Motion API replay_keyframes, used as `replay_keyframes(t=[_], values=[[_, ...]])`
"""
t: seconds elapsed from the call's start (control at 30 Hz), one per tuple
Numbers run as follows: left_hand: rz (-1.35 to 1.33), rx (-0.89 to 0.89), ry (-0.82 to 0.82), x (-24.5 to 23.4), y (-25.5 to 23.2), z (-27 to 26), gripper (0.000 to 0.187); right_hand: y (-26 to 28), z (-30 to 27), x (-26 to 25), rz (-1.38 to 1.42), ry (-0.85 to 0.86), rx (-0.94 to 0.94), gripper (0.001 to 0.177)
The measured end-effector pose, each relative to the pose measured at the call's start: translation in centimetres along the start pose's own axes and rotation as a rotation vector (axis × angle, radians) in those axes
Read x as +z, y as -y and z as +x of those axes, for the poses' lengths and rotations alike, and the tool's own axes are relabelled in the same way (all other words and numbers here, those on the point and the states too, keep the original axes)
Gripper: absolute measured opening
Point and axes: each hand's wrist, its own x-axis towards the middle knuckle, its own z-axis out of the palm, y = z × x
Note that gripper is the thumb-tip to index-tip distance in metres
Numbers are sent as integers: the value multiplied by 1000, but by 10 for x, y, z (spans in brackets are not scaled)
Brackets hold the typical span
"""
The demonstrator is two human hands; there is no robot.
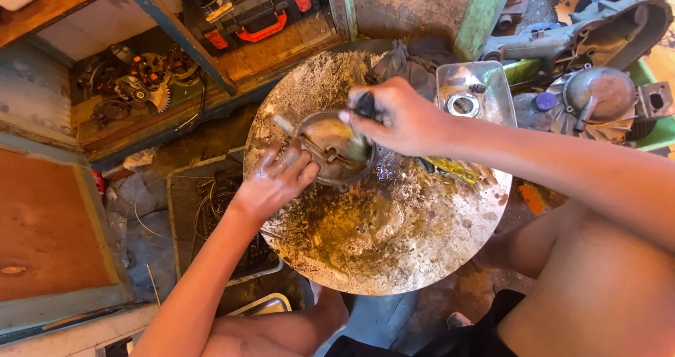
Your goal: Cleaning a motorcycle engine cover using a brush and solvent on a workbench.
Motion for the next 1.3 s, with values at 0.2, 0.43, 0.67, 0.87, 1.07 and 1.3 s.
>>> replay_keyframes(t=[0.2, 0.43, 0.67, 0.87, 1.07, 1.3], values=[[54, 8, 154, -28, 5, 5, 44, 2, -1, -2, -97, 161, 80, 10], [56, -104, 3, 19, -14, -12, 66, 7, 5, -56, -172, -161, 412, 30], [28, -226, 260, -6, -4, -2, 50, -49, -35, -98, -546, 33, 845, 26], [-1180, -979, -59, -31, -5, 20, 32, -91, -63, -100, -490, 3, 815, 33], [-1537, -1890, -282, -26, 15, 32, 29, -95, -67, -104, -451, -142, 817, 36], [-1723, -2217, -492, -13, 35, 27, 39, -84, -64, -103, -368, -164, 938, 16]])
